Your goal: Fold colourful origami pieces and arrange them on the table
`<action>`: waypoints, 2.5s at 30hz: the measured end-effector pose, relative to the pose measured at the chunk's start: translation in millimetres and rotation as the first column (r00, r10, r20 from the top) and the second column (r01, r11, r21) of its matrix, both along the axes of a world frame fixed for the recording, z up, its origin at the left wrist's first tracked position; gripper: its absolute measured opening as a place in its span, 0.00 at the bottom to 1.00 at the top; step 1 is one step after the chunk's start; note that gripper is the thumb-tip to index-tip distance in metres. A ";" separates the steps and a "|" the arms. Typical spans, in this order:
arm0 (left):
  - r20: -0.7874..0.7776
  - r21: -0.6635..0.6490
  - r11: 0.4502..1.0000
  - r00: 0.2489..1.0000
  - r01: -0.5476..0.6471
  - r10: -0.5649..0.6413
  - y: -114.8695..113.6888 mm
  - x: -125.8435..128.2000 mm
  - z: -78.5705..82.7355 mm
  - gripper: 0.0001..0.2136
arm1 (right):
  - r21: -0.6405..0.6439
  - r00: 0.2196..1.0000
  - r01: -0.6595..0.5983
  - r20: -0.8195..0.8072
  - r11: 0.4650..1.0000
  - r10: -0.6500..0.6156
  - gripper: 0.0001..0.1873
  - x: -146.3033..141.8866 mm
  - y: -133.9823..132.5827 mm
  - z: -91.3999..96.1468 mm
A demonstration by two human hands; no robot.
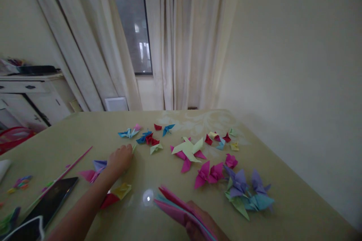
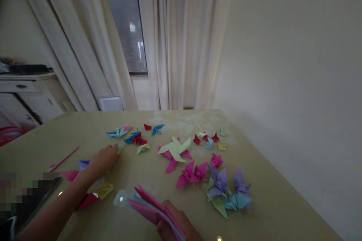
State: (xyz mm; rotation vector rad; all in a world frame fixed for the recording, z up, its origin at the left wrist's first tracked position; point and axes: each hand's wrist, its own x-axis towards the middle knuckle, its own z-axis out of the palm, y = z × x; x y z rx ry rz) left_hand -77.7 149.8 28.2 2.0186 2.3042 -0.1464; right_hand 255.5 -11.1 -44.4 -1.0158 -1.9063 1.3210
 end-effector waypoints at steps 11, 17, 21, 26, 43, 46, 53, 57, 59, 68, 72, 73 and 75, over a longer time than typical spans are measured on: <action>0.528 0.124 0.988 0.837 0.090 -0.142 -51.1 19.7 14.9 0.20 | -0.005 0.994 0.103 -0.019 0.995 -0.103 0.41 3.7 1.8 -2.1; 0.913 0.079 0.992 0.392 0.099 -0.112 -114.4 70.5 1.7 0.28 | -0.125 0.981 0.179 -0.053 0.976 -0.187 0.48 -1.6 1.7 11.0; 0.861 0.274 0.957 0.421 0.091 -0.286 -125.6 82.4 -12.6 0.24 | -0.245 0.958 0.254 -0.072 0.936 -0.279 0.41 -2.3 -4.2 26.2; 0.881 0.354 0.935 0.338 -0.004 -0.332 -131.1 84.6 -13.0 0.25 | -0.332 0.924 0.358 -0.007 0.873 -0.381 0.40 1.6 -7.2 35.5; 0.981 0.092 0.995 -0.176 0.029 -0.085 -140.0 120.9 -39.9 0.21 | -0.375 0.969 0.196 -0.071 0.906 -0.238 0.28 11.8 -10.4 34.8; 0.987 0.092 0.994 -0.134 0.052 -0.085 -140.3 117.9 -46.8 0.21 | -0.410 0.980 0.112 -0.104 0.905 -0.169 0.29 9.4 -12.0 38.4; 0.994 0.052 0.999 -0.101 0.001 -0.052 -146.0 118.8 -50.0 0.38 | -0.467 0.986 0.080 -0.093 0.880 -0.139 0.28 2.6 -12.4 43.3; 0.975 0.178 0.978 -0.114 -0.107 -0.190 -146.2 120.2 -45.1 0.52 | -0.541 0.984 0.036 -0.129 0.840 -0.125 0.23 -3.0 -11.5 47.4; 0.967 0.245 0.964 -0.039 -0.106 -0.250 -146.5 118.4 -42.2 0.45 | -0.564 0.975 0.071 -0.137 0.822 -0.178 0.22 -4.6 -11.6 46.4; 0.935 0.356 0.928 0.039 -0.115 -0.353 -152.6 119.2 -45.5 0.25 | -0.580 0.977 -0.016 -0.184 0.815 -0.112 0.19 5.2 -11.2 37.6; 0.944 0.331 0.942 0.005 -0.051 -0.331 -151.4 113.9 -45.3 0.23 | -0.578 0.975 0.001 -0.180 0.816 -0.128 0.17 8.6 -9.1 36.2; 0.948 0.317 0.947 0.022 -0.041 -0.317 -150.4 112.2 -44.6 0.21 | -0.583 0.971 -0.008 -0.199 0.812 -0.133 0.18 8.4 -8.8 34.6; 0.960 0.277 0.959 0.051 -0.056 -0.274 -148.7 110.3 -43.0 0.20 | -0.595 0.961 -0.047 -0.245 0.802 -0.125 0.19 7.8 -8.6 30.3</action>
